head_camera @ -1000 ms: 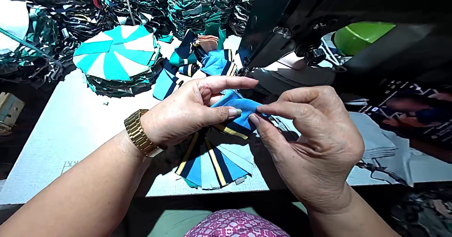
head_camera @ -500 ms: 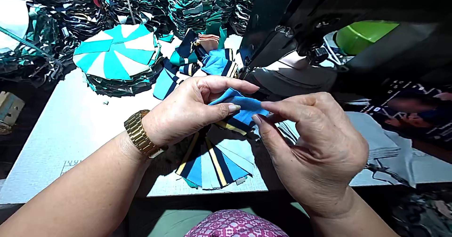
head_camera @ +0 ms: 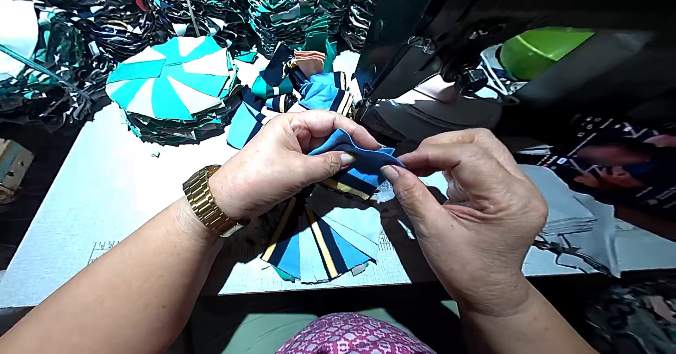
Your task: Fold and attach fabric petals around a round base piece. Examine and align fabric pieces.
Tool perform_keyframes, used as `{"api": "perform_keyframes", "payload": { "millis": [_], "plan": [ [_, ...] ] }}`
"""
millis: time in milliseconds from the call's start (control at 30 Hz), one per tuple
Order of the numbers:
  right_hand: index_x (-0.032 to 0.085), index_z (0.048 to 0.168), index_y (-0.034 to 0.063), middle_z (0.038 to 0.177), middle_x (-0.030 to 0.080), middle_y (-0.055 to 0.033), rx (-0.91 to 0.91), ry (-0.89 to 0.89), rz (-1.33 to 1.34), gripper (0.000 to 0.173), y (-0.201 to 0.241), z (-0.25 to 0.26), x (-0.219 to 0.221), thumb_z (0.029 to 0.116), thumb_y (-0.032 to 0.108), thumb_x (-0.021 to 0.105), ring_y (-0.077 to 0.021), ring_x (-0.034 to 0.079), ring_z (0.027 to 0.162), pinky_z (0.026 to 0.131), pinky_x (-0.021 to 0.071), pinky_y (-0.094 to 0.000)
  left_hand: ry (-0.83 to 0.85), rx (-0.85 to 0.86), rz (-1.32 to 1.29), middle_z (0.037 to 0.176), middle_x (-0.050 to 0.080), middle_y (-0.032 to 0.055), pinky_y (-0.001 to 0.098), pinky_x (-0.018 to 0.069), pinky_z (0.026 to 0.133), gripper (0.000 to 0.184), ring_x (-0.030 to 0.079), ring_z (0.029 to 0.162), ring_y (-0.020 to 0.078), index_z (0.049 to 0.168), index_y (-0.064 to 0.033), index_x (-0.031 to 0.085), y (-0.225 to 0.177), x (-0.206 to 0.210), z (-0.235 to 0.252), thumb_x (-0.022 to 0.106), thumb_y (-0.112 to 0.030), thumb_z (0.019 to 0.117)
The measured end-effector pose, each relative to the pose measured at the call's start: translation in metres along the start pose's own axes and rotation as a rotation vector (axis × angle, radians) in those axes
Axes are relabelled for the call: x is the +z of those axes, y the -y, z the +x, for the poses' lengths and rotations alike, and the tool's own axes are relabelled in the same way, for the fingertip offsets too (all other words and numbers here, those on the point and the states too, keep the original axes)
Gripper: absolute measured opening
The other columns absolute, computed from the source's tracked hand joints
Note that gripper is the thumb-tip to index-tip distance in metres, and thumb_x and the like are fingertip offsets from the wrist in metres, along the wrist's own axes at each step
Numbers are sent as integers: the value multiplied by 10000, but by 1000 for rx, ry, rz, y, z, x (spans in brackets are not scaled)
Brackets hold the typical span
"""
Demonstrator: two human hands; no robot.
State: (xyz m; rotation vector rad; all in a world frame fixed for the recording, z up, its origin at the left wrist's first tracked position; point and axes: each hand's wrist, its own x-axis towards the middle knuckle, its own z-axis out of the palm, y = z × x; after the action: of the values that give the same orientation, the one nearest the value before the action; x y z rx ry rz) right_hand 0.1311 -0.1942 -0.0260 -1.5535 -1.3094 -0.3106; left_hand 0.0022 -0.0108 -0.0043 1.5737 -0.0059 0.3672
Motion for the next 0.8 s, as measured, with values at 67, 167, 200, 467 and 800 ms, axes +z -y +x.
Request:
{"api": "perform_keyframes", "payload": {
  "millis": [67, 167, 200, 467, 800],
  "plan": [
    [697, 979, -4, 978, 594, -65, -57, -24, -42, 93, -1, -2, 1, 906, 44, 730, -98, 615, 920, 821, 550, -220, 2, -6, 5, 1081, 712, 106, 253, 587, 856, 225, 689, 962, 130, 1132, 13, 705, 0, 0, 0, 615, 95, 943],
    [701, 1010, -33, 1004, 590, -105, -160, -50, -107, 121, 1, -3, 1, 906, 23, 728, -126, 619, 946, 832, 545, -222, 6, -23, -17, 1098, 716, 109, 255, 584, 873, 225, 693, 985, 134, 1140, 12, 694, 0, -1, 0, 615, 94, 945],
    [705, 1015, -34, 1011, 586, -107, -180, -48, -119, 119, 1, -2, 0, 910, 20, 722, -127, 612, 956, 838, 536, -216, 7, -29, -34, 1111, 719, 117, 262, 582, 888, 227, 696, 1005, 142, 1141, 15, 690, 0, -1, 0, 611, 97, 946],
    [719, 1017, -40, 1005, 594, -108, -188, -45, -103, 125, -1, -3, -1, 911, 26, 726, -123, 614, 946, 829, 538, -210, 18, -16, -73, 1130, 715, 122, 279, 580, 912, 213, 692, 1049, 160, 1116, 10, 677, 2, -1, 0, 597, 110, 946],
    [725, 973, 9, 999, 595, -102, -227, -37, -108, 68, -6, -8, -1, 916, 44, 717, -158, 577, 969, 837, 485, -265, 30, 0, -30, 1137, 732, 149, 353, 554, 1011, 171, 680, 1159, 235, 1010, 13, 678, 0, -1, 0, 578, 126, 930]
  ]
}}
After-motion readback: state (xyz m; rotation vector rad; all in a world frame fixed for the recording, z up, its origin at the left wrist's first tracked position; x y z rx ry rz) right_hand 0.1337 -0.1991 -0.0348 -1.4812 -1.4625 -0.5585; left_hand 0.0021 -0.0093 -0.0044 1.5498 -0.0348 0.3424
